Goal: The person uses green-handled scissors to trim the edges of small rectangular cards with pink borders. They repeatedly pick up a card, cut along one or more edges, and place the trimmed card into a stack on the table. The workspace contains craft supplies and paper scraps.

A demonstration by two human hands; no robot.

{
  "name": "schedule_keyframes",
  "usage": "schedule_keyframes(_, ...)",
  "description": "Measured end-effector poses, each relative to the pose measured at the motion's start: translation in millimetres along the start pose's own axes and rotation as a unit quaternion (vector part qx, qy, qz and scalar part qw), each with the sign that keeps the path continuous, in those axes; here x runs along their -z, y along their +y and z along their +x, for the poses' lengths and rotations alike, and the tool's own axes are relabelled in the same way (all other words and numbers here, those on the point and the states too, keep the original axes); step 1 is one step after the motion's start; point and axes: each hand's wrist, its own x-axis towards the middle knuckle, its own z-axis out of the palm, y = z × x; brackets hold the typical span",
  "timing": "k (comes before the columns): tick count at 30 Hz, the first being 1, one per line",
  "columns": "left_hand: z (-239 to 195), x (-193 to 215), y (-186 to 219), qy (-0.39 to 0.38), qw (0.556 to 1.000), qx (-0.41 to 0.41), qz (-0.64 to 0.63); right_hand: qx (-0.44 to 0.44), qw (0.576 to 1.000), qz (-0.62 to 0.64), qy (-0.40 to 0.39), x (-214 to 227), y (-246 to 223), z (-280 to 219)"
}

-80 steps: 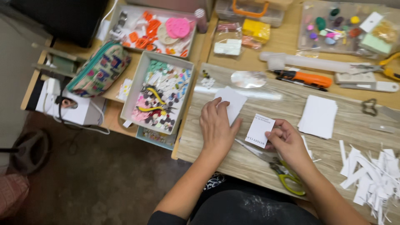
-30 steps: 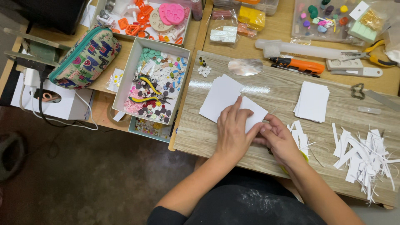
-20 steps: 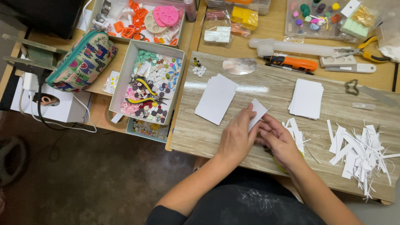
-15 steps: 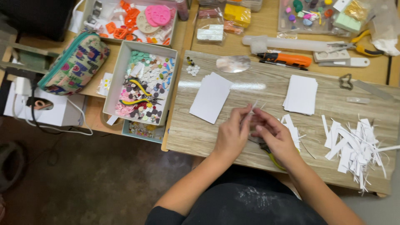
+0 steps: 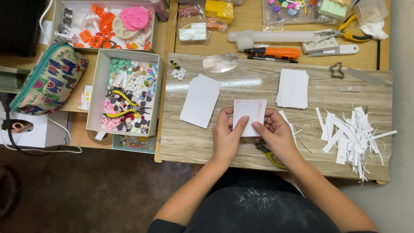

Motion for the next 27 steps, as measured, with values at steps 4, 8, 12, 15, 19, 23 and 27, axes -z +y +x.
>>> schedule_keyframes(4,-3,-3,11,-0.004,0.999,0.016,-0.029,-0.007,1.000,-0.008,0.002,1,-10,-2)
schedule_keyframes(8,2,-2,1,-0.006,0.999,0.027,-0.033,-0.004,1.000,-0.016,0.004,5,-4,-2)
schedule_keyframes(12,5,-3,-4,-0.011,0.997,0.043,-0.057,-0.004,1.000,-0.017,0.007,7,-3,-2)
schedule_keyframes(15,4,-3,-2,-0.015,0.996,0.059,-0.064,-0.002,1.000,-0.018,0.001,11,0,-2)
schedule_keyframes(19,4,-4,0,-0.018,0.996,0.063,-0.054,-0.005,1.000,-0.018,-0.005,12,7,1)
schedule_keyframes(23,14,4,-7,-0.064,0.997,0.048,-0.010,0.001,1.000,-0.018,-0.002,19,9,4)
schedule_keyframes(27,9,7,32,-0.148,0.983,0.043,0.099,0.013,0.999,-0.029,0.002,23,11,4)
